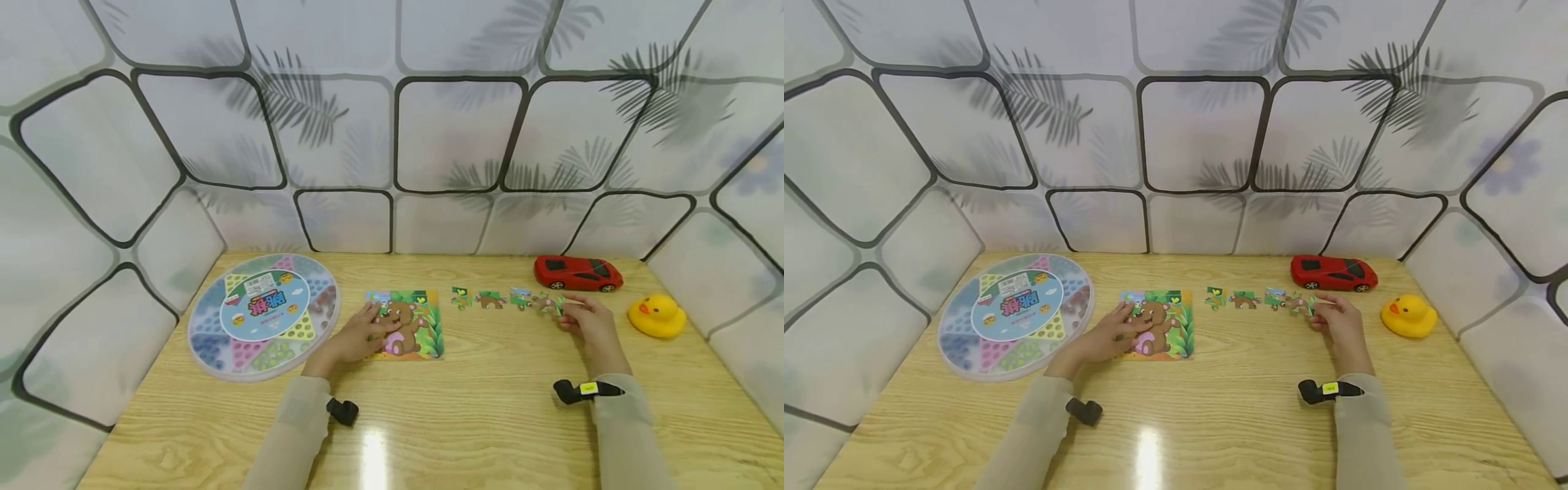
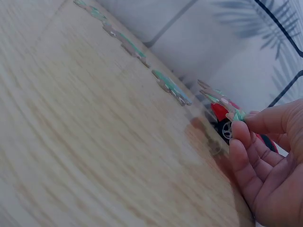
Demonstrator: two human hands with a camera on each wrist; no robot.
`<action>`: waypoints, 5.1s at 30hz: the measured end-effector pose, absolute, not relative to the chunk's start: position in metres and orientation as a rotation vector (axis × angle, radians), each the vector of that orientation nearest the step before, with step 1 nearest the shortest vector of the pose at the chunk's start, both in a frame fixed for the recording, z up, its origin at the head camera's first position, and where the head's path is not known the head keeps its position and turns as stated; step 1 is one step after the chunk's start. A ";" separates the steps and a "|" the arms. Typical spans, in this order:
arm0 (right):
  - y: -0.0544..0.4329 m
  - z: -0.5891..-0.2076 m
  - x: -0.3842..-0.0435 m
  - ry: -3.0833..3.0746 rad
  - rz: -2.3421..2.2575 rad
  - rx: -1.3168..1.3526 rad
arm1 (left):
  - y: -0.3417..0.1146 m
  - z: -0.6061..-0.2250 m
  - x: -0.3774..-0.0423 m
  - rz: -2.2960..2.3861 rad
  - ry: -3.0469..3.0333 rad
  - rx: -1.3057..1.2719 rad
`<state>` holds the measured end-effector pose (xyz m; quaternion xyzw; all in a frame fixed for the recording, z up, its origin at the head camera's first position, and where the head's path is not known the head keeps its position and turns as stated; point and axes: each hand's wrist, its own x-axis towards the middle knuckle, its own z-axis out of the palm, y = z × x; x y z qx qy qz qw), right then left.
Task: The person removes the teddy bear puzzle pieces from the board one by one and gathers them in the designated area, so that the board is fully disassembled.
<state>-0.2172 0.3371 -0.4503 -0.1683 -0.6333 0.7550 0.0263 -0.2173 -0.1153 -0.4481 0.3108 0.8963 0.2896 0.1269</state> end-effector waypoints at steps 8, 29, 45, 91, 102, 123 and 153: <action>0.345 -0.451 -0.223 -2.032 2.272 -0.598 | -0.116 -0.445 -0.215 0.842 2.610 0.906; 0.342 -0.458 -0.227 -2.077 2.087 -0.633 | -0.116 -0.451 -0.218 0.850 2.604 0.906; 0.342 -0.459 -0.225 -2.104 2.059 -0.614 | -0.116 -0.449 -0.218 0.850 2.604 0.913; 0.222 -0.432 -0.222 -2.441 1.964 0.012 | -0.116 -0.452 -0.220 0.846 2.592 0.888; 0.159 -0.448 -0.228 -2.511 2.024 0.224 | -0.115 -0.452 -0.221 0.827 2.608 0.909; 0.100 -0.466 -0.233 -2.733 1.893 0.155 | -0.117 -0.451 -0.222 0.845 2.610 0.866; 0.090 -0.456 -0.227 -2.984 1.289 0.230 | -0.118 -0.452 -0.221 0.924 2.597 0.732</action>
